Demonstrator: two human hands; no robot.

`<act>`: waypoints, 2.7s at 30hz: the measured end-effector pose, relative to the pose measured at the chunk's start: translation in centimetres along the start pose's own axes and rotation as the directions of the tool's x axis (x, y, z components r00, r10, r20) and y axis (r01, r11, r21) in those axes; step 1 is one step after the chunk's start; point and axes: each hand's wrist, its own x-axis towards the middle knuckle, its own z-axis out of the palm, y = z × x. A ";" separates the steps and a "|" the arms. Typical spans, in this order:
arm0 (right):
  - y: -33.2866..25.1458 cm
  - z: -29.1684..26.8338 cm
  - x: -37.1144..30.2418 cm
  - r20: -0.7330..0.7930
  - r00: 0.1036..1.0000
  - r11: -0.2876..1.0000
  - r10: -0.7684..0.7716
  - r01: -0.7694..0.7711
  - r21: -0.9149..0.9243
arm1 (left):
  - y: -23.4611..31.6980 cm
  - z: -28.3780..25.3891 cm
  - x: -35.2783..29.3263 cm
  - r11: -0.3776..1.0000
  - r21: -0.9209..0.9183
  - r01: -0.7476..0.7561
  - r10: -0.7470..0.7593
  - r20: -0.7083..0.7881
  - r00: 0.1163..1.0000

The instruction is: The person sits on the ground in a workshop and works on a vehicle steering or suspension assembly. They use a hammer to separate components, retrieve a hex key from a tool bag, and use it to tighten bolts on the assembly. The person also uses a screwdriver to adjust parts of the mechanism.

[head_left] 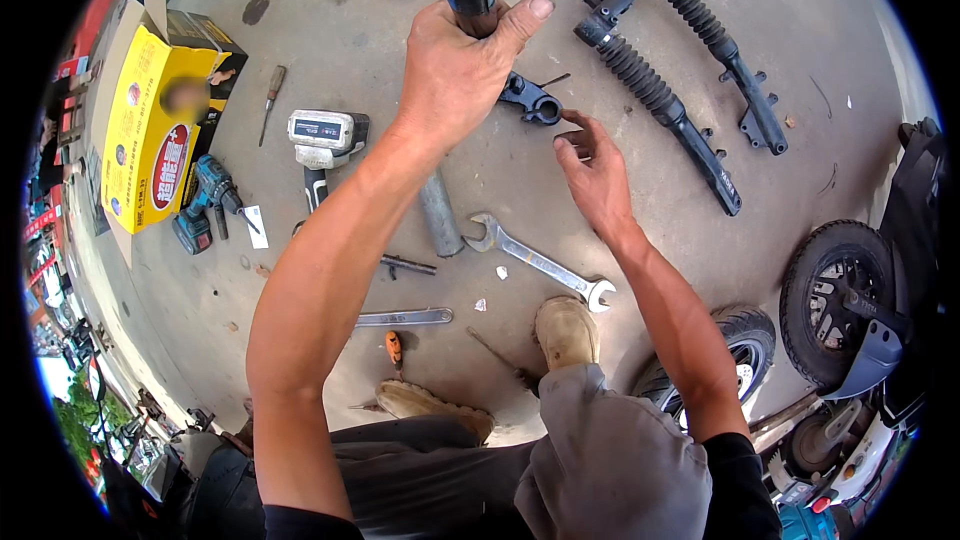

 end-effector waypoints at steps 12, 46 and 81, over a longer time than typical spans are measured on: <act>1.8 1.7 -3.9 0.206 0.967 0.951 0.149 -0.197 0.236 | -0.5 -3.0 0.2 0.995 0.093 0.024 -0.037 0.142 0.989; -7.2 11.3 -3.6 0.526 0.850 0.925 0.031 -0.224 0.308 | 6.9 -29.0 -28.9 0.681 0.689 0.247 -0.554 0.265 0.789; -60.7 -17.6 -14.7 0.506 0.724 0.690 0.469 -0.658 0.301 | 58.7 -24.9 -24.4 0.827 0.061 0.558 -0.536 -0.215 0.817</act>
